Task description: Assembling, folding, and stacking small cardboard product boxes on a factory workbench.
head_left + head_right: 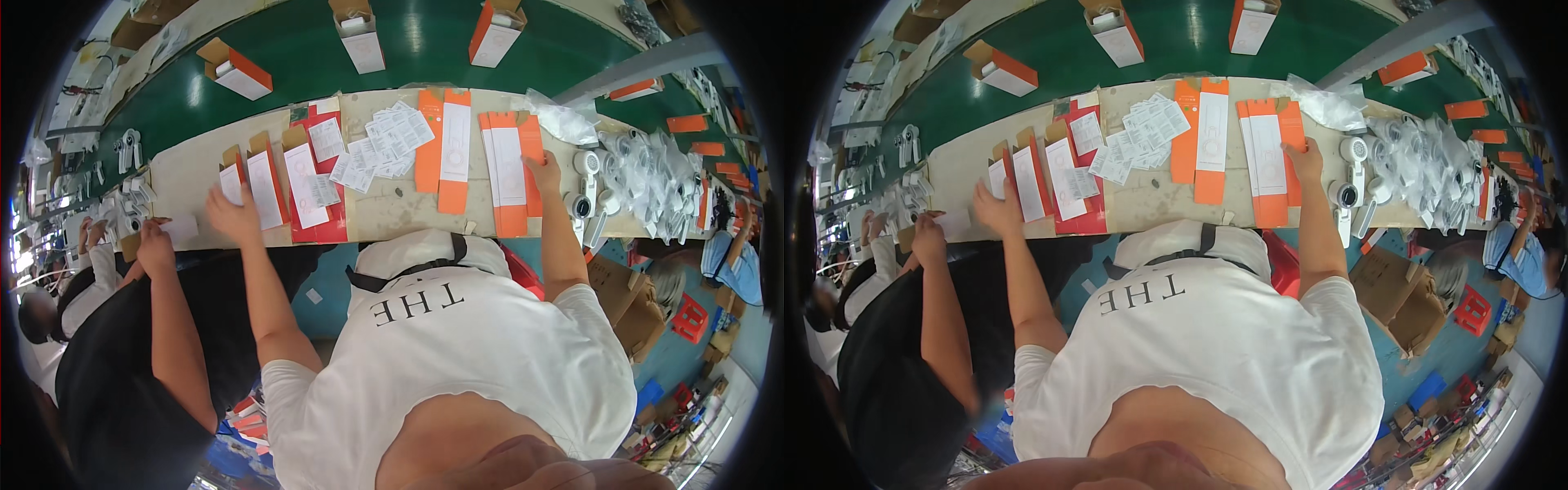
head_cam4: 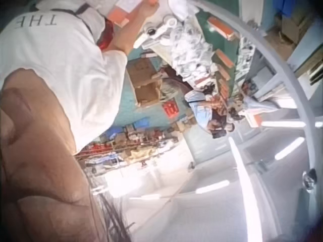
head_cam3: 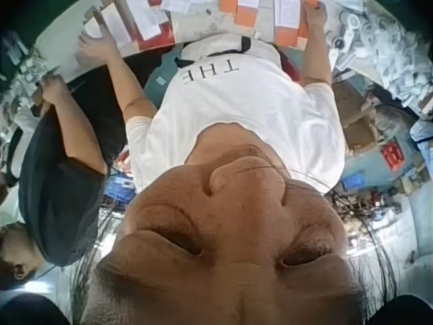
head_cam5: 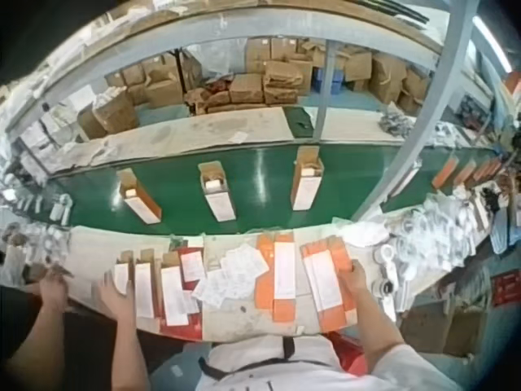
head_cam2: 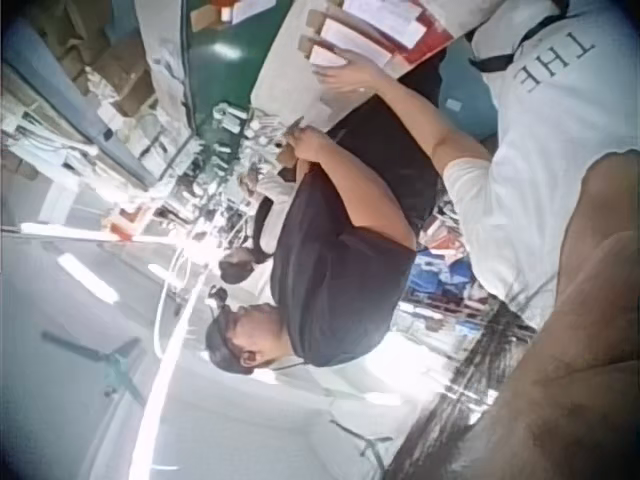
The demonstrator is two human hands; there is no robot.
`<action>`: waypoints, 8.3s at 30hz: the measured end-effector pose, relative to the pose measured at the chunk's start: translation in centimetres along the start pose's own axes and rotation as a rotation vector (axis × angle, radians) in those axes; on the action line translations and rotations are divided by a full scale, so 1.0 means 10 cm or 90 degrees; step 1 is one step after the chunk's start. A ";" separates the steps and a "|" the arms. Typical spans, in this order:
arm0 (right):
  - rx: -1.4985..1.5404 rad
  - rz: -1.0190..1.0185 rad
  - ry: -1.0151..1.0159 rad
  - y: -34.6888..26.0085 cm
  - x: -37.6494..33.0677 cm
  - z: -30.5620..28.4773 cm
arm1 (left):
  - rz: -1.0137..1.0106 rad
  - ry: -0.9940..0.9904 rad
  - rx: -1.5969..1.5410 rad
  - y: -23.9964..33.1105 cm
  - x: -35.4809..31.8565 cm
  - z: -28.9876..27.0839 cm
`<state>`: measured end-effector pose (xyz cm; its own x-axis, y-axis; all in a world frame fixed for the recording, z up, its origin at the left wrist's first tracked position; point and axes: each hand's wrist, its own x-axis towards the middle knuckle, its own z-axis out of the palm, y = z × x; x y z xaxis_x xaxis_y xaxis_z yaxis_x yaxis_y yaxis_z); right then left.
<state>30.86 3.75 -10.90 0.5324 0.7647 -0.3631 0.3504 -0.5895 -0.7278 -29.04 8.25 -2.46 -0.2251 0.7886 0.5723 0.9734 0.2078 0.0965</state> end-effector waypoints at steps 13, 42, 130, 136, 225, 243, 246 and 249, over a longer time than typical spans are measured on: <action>0.296 -0.341 -0.291 -1.69 -1.46 0.20 | -0.034 -0.564 -1.001 2.63 -0.61 -0.85; 0.490 -0.154 -0.725 -1.88 -1.91 0.91 | -0.026 -0.135 -1.027 2.05 -0.94 -0.90; 0.063 -0.203 -0.597 -2.13 -1.46 0.47 | -0.082 -0.263 -0.416 1.65 -0.61 -1.25; 0.153 -0.171 -0.710 -2.18 -1.79 0.62 | 0.318 -0.340 -0.221 1.50 -0.62 -1.19; -0.070 -0.382 -0.644 -2.26 -1.62 0.39 | 0.129 -0.235 -0.795 2.36 -0.83 -0.98; -0.349 -0.731 -0.129 -1.25 -0.28 1.94 | -0.511 -0.051 -1.014 1.40 -0.34 -0.80; -0.290 -0.739 -0.141 -1.22 -0.24 1.96 | -0.635 -0.088 -1.069 1.27 -0.36 -0.78; -0.188 -0.784 -0.004 -1.41 -0.35 1.70 | -0.840 -0.128 -1.249 1.15 -0.50 -0.59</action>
<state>10.94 13.79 -9.23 -0.2708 0.8470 0.4574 0.7682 0.4765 -0.4276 -16.49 3.25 0.54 -0.3981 0.7957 -0.4566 -0.7809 -0.0327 0.6239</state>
